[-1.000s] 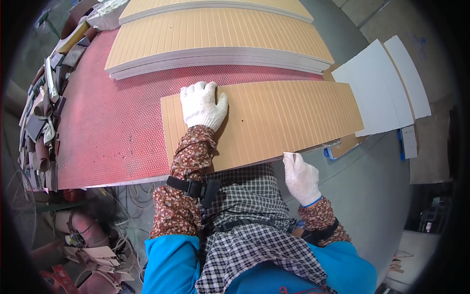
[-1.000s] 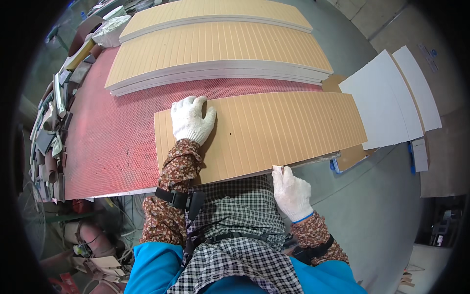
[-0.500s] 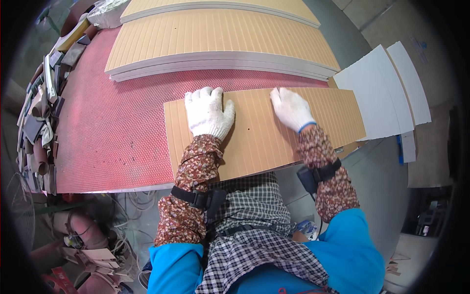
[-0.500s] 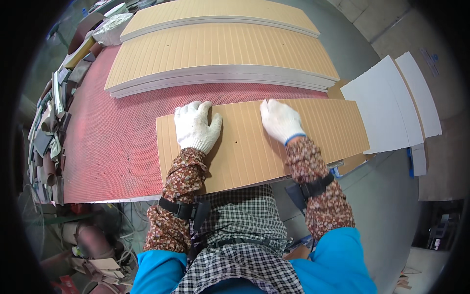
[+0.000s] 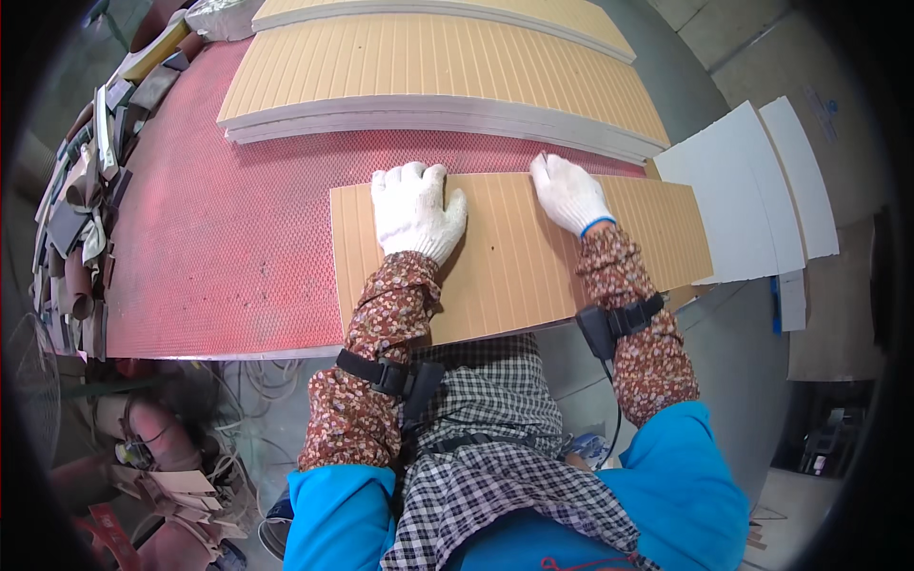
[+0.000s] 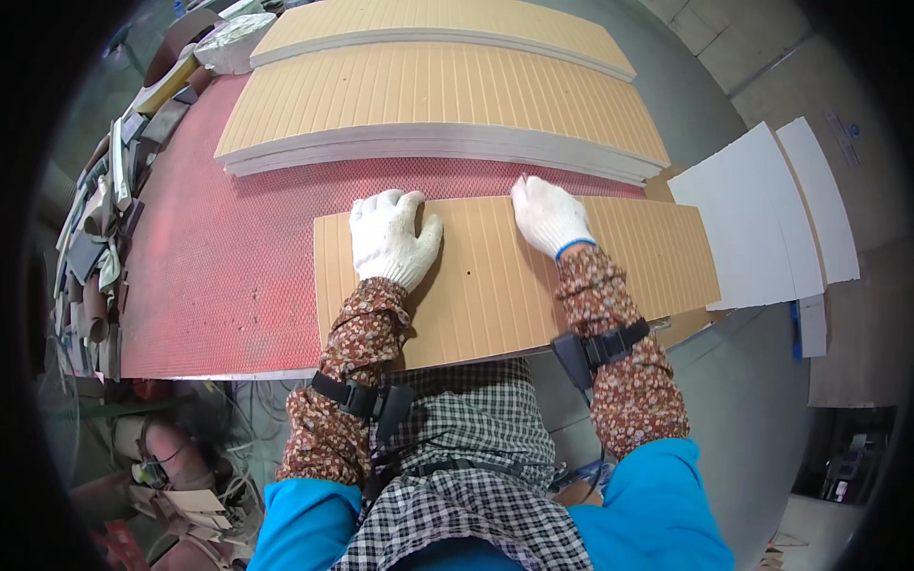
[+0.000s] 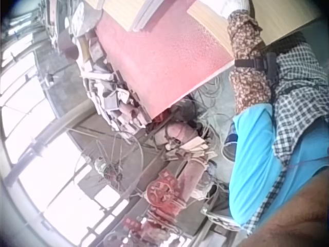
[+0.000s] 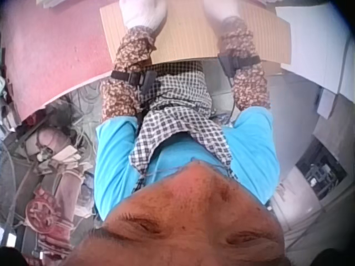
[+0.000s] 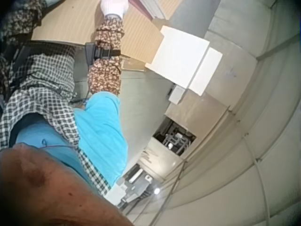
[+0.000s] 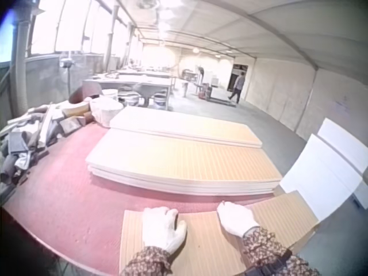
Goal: Trimming the edges of wooden panels and stacking them in a manufacturing facility.
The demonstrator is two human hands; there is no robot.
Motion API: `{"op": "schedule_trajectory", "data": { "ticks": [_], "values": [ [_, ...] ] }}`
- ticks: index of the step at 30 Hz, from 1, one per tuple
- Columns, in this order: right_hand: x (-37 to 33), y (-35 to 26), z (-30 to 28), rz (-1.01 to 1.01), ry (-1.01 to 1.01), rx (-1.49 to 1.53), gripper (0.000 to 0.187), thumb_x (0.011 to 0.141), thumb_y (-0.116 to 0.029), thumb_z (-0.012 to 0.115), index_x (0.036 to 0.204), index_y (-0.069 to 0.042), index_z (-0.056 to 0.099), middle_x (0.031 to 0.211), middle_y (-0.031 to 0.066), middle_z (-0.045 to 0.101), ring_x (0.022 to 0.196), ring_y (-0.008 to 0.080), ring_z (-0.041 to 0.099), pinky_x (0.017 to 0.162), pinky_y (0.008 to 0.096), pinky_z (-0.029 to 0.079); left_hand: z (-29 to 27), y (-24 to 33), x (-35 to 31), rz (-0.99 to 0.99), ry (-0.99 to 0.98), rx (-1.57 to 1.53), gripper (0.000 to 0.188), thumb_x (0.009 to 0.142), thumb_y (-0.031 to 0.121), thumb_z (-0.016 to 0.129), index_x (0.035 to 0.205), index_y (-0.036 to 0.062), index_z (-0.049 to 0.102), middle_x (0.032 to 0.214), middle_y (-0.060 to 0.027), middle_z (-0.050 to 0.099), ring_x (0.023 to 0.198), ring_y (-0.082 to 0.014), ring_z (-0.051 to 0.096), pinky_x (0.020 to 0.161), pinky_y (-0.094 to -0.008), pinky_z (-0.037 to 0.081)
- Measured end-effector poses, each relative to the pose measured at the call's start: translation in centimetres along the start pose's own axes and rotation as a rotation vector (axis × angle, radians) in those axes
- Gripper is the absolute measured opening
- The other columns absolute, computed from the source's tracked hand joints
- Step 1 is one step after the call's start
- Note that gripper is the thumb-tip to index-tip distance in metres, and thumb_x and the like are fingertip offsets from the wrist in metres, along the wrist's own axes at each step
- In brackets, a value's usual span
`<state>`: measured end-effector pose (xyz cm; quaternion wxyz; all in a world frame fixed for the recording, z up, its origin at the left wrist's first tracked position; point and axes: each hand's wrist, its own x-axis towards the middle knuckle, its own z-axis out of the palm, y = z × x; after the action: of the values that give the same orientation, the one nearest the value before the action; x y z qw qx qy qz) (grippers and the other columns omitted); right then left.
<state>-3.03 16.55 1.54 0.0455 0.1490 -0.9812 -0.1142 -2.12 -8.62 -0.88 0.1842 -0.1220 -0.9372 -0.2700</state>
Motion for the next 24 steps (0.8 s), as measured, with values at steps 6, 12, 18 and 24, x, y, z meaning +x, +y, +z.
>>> {"op": "schedule_trajectory", "data": {
  "ticks": [6,12,18,24],
  "values": [
    [-7.9,-3.6,-3.3,0.192,-0.136,0.121,0.024,0.103,-0.017,0.047,0.115,-0.003,0.061,0.1,0.0182,0.068,0.079,0.035,0.074,0.066,0.047,0.061,0.2,0.0,0.1,0.007,-0.01,0.005,0.036,0.088,0.032,0.071,0.114,0.008,0.074,0.112,-0.0117,0.07,0.116,-0.0306,0.06,0.111,-0.0474,0.037],
    [-16.7,-7.2,-4.7,0.302,-0.072,0.312,0.024,0.107,-0.024,0.048,0.116,-0.007,0.063,0.096,0.0158,0.067,0.069,0.0336,0.071,0.056,0.0465,0.057,0.0,0.0,0.1,0.005,-0.036,0.03,0.037,0.089,0.034,0.071,0.117,0.0088,0.073,0.114,-0.0112,0.07,0.119,-0.0306,0.06,0.114,-0.0487,0.036],
    [-21.3,-9.6,-3.8,0.49,0.039,0.419,0.025,0.107,-0.027,0.055,0.11,-0.005,0.065,0.074,0.0139,0.069,0.06,0.0341,0.07,0.052,0.0455,0.055,-0.4,0.3,0.3,-0.011,-0.097,0.04,0.038,0.09,0.035,0.069,0.118,0.0089,0.072,0.116,-0.0115,0.069,0.121,-0.0308,0.059,0.116,-0.0497,0.034],
    [-20.9,-10.5,-4.4,0.505,0.055,0.454,0.031,0.105,-0.032,0.058,0.098,-0.002,0.062,0.061,0.0164,0.066,0.057,0.0363,0.069,0.052,0.0474,0.055,0.0,0.1,0.1,-0.005,-0.062,0.038,0.038,0.09,0.034,0.069,0.118,0.0083,0.072,0.116,-0.0117,0.069,0.12,-0.0304,0.059,0.114,-0.0484,0.035]
  ]
}}
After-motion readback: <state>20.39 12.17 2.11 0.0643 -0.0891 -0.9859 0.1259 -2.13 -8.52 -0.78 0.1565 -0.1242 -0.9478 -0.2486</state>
